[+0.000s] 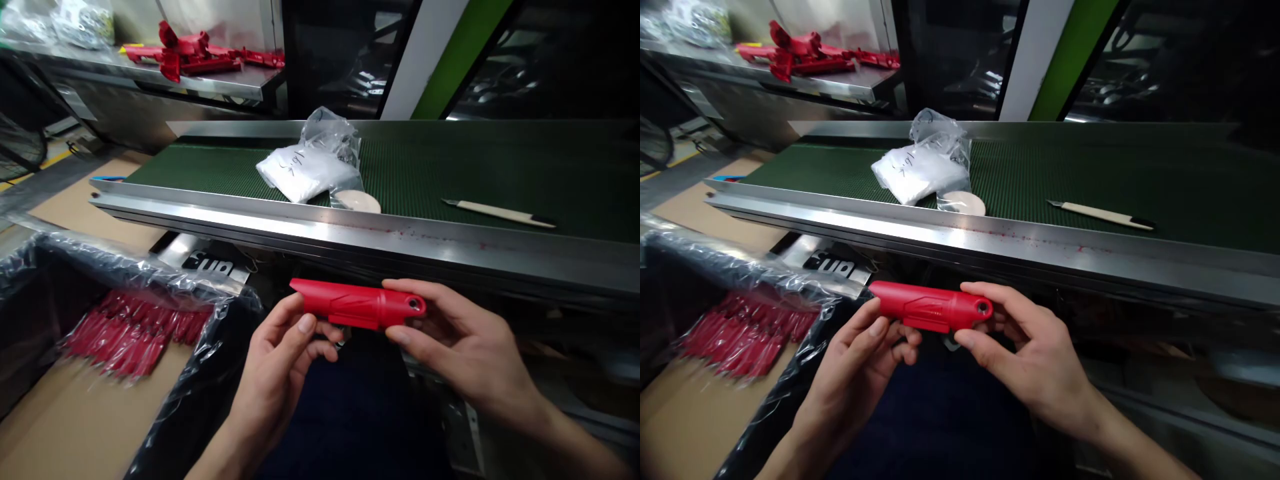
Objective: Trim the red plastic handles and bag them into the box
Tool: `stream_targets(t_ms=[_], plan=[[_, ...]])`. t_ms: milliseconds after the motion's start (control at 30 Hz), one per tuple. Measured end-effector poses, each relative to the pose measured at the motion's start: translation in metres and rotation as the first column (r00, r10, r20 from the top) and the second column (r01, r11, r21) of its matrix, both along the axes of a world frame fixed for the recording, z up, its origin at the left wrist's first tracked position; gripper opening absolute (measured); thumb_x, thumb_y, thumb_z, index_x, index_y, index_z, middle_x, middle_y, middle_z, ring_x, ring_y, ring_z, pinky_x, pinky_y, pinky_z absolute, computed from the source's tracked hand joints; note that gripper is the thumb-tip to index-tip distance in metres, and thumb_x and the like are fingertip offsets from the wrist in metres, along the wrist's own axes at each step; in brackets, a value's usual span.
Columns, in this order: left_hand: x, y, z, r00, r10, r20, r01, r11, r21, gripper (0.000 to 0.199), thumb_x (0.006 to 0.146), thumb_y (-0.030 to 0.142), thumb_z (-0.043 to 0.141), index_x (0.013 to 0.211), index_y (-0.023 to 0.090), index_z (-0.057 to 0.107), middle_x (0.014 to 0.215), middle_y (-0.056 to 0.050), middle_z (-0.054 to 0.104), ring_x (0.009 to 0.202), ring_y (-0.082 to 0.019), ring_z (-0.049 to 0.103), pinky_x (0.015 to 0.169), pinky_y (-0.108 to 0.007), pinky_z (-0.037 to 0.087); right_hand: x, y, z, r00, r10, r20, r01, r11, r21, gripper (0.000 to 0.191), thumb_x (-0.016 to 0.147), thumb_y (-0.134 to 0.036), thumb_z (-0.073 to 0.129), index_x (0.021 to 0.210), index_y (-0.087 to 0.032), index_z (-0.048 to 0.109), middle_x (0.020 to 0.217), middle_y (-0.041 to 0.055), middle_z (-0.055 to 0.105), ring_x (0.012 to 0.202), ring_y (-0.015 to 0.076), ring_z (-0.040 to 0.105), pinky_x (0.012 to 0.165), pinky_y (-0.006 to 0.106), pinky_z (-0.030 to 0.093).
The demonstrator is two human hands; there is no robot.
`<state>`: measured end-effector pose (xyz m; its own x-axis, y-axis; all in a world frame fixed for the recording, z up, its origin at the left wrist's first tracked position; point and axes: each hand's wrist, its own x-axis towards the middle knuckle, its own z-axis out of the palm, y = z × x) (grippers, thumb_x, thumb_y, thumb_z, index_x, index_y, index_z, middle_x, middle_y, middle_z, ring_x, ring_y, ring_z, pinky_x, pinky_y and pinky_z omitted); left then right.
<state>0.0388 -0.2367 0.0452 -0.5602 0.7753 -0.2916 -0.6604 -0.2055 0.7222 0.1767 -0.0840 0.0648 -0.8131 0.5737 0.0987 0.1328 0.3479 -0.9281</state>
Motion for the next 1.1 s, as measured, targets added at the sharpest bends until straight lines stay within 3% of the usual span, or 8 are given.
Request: stream_targets(t_ms=[100,167,333,433,567,733,967,1100], plan=[[-0.001,-0.002,-0.003,0.998,-0.014,0.057,0.012,1.000,0.025,0.022,0.087,0.022,0.063,0.108,0.017,0.064,0.084,-0.005,0.065,0.077,-0.016,0.063,0.062,-0.025,0.052,-0.004,0.001,0.000,0.999,0.033,0.004,-0.031,0.963,-0.266,0.034,0.083,-0.029,0.072,0.115,-0.030,0.062,0.099,-0.0018,0.073,0.081,0.0110,0.072,0.070,0.012,0.058],[-0.001,-0.003,-0.003,0.997,-0.029,0.075,0.027,0.999,0.035,0.022,0.088,0.021,0.061,0.109,0.016,0.063,0.082,-0.006,0.064,0.076,-0.015,0.062,0.062,-0.024,0.051,-0.006,0.000,-0.002,0.999,0.044,0.002,-0.040,0.929,-0.369,0.030,0.085,-0.031,0.070,0.114,-0.026,0.062,0.093,-0.0004,0.073,0.075,0.0112,0.072,0.066,0.013,0.058],[-0.001,-0.002,-0.003,0.994,-0.017,0.106,0.015,1.000,0.025,0.020,0.088,0.020,0.061,0.107,0.016,0.058,0.090,-0.006,0.063,0.082,-0.016,0.062,0.063,-0.025,0.052,-0.009,-0.003,-0.006,0.999,0.053,0.004,-0.046,0.903,-0.426,0.031,0.082,-0.029,0.073,0.111,-0.025,0.063,0.087,-0.0016,0.073,0.071,0.0088,0.070,0.065,0.011,0.056],[-0.002,0.000,-0.005,0.990,0.003,0.143,-0.003,1.000,-0.004,0.013,0.090,0.018,0.058,0.103,0.016,0.056,0.092,-0.006,0.064,0.082,-0.014,0.061,0.063,-0.024,0.052,-0.011,-0.007,-0.008,0.996,0.079,0.029,-0.059,0.904,-0.424,0.039,0.078,-0.027,0.077,0.114,-0.027,0.063,0.097,-0.0016,0.072,0.083,0.0094,0.070,0.073,0.011,0.057],[-0.006,-0.002,-0.011,0.965,0.030,0.260,-0.021,0.999,-0.040,0.006,0.091,0.018,0.059,0.095,0.015,0.056,0.081,-0.002,0.064,0.071,-0.009,0.061,0.062,-0.019,0.051,-0.016,-0.015,-0.009,0.990,0.135,0.031,-0.113,0.920,-0.374,0.045,0.078,-0.025,0.077,0.120,-0.031,0.060,0.109,-0.0014,0.069,0.094,0.0112,0.068,0.081,0.016,0.057],[-0.003,-0.008,-0.019,0.941,-0.016,0.338,0.043,0.996,-0.074,0.021,0.093,0.030,0.057,0.101,0.011,0.058,0.089,-0.006,0.065,0.070,-0.009,0.061,0.065,-0.020,0.051,-0.025,-0.023,-0.008,0.989,0.151,0.004,-0.145,0.955,-0.258,0.041,0.082,-0.027,0.073,0.121,-0.030,0.060,0.112,0.0009,0.068,0.095,0.0140,0.067,0.081,0.022,0.059],[0.004,-0.013,-0.025,0.902,-0.043,0.430,0.083,0.994,-0.075,0.026,0.095,0.035,0.052,0.104,0.011,0.059,0.088,-0.007,0.066,0.067,-0.010,0.060,0.061,-0.021,0.049,-0.038,-0.029,-0.005,0.985,0.173,-0.002,-0.173,0.984,-0.032,0.036,0.083,-0.025,0.071,0.117,-0.029,0.061,0.097,-0.0030,0.068,0.079,0.0076,0.064,0.072,0.015,0.055],[0.000,-0.013,-0.027,0.907,-0.027,0.421,0.069,0.994,-0.086,0.026,0.095,0.035,0.051,0.103,0.011,0.059,0.094,-0.010,0.067,0.078,-0.014,0.063,0.067,-0.023,0.051,-0.043,-0.032,-0.007,0.970,0.241,-0.020,-0.235,0.957,0.168,0.041,0.084,-0.021,0.070,0.122,-0.028,0.058,0.093,-0.0037,0.063,0.076,0.0059,0.057,0.071,0.014,0.051]])
